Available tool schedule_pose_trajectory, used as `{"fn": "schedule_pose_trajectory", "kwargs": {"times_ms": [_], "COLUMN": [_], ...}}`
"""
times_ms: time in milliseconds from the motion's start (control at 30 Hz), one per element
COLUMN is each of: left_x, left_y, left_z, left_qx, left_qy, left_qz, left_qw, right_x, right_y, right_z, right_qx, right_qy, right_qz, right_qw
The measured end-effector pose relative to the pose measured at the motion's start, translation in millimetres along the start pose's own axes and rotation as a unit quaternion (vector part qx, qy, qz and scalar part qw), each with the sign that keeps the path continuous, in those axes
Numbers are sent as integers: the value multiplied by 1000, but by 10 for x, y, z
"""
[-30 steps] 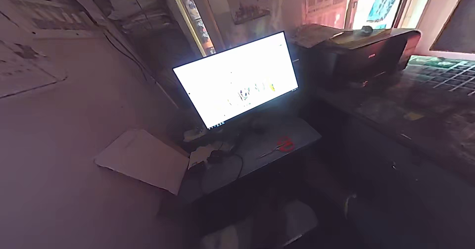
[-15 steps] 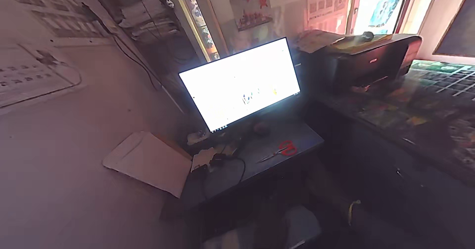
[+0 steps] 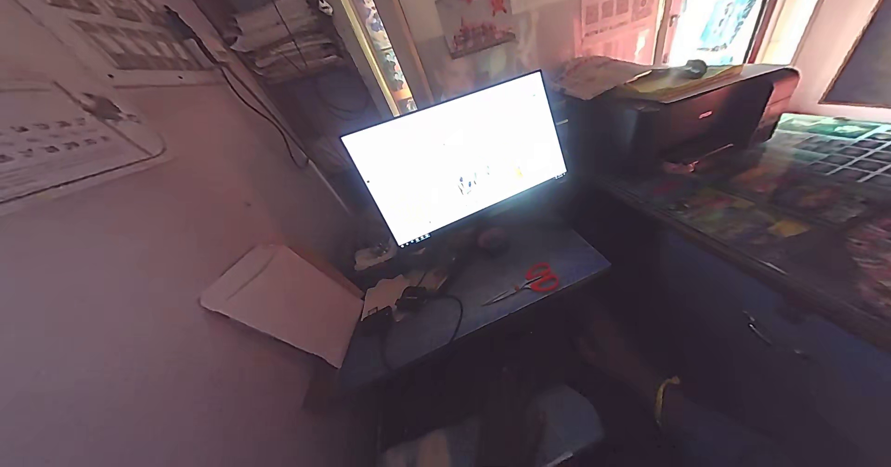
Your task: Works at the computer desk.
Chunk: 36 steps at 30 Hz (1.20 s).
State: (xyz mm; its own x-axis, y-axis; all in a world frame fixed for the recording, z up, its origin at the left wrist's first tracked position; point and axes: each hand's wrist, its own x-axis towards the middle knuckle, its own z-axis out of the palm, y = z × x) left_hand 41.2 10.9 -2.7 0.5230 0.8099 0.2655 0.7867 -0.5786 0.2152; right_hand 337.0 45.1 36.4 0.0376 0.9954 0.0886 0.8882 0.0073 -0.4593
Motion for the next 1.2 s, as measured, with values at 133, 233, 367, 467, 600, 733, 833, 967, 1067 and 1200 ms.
{"fn": "schedule_pose_trajectory", "kwargs": {"times_ms": [133,233,367,467,600,733,833,967,1067,1200], "left_x": [116,55,40,26,45,4,-14,1,-17,-10], "left_y": [183,65,9,-3,-6,-4,-19,-26,-14,-19], "left_z": [-286,-89,18,50,46,52,80,65,67,54], "left_qx": [-13,-17,29,35,28,-5,-13,-26,-35,-38], "left_qy": [-81,-31,-23,-12,-8,20,41,40,48,61], "left_qz": [-95,-71,-42,-39,-40,-45,-47,-49,-47,-36], "left_qw": [992,997,998,999,999,999,998,998,997,997], "right_x": [2,17,20,15,19,14,-22,-10,-18,-30], "right_y": [-3,4,22,34,18,30,4,10,8,-13], "right_z": [12,-8,9,24,0,31,20,17,15,-3], "right_qx": [1,2,-3,-11,-15,-18,-17,-15,-17,-15], "right_qy": [5,-8,-5,1,0,6,-4,-3,-12,-8], "right_qz": [-1,5,1,-6,-2,-5,14,13,20,18], "right_qw": [1000,1000,1000,1000,1000,1000,1000,1000,1000,1000]}}
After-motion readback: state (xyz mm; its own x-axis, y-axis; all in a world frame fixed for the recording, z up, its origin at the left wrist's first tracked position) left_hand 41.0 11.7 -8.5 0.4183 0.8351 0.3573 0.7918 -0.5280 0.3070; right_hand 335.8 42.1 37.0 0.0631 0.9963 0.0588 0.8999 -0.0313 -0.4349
